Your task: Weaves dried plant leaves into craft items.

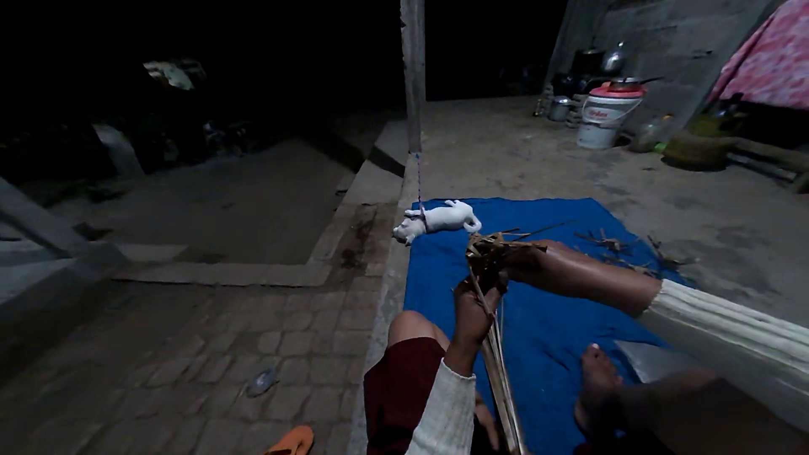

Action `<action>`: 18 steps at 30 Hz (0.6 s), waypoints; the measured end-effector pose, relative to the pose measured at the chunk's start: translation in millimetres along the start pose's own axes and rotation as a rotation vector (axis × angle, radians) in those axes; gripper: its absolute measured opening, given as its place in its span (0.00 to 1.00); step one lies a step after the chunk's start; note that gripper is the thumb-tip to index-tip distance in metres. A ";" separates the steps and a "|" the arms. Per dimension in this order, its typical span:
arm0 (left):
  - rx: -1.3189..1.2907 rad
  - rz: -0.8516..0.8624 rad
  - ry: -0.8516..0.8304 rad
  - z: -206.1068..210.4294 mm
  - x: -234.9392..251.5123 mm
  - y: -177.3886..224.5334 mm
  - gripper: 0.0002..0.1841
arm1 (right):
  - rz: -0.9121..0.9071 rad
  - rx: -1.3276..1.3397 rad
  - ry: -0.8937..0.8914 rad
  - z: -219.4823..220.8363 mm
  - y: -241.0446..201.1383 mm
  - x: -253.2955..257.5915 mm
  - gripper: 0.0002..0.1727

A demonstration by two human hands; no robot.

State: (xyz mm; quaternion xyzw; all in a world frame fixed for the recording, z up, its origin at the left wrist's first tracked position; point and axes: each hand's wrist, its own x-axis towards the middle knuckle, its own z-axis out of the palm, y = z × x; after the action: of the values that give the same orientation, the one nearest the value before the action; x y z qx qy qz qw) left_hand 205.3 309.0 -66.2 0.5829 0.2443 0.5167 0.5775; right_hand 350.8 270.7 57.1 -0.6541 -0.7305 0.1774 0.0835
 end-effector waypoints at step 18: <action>-0.164 0.063 0.026 5.8 -5.9 8.2 0.17 | -0.089 0.348 0.080 5.4 -4.0 3.6 0.15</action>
State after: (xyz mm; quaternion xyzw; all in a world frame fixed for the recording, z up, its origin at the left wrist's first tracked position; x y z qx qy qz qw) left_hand 205.8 299.6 -59.3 0.5343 0.1904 0.5604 0.6036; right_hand 344.7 273.1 53.2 -0.6036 -0.7130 0.2711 0.2321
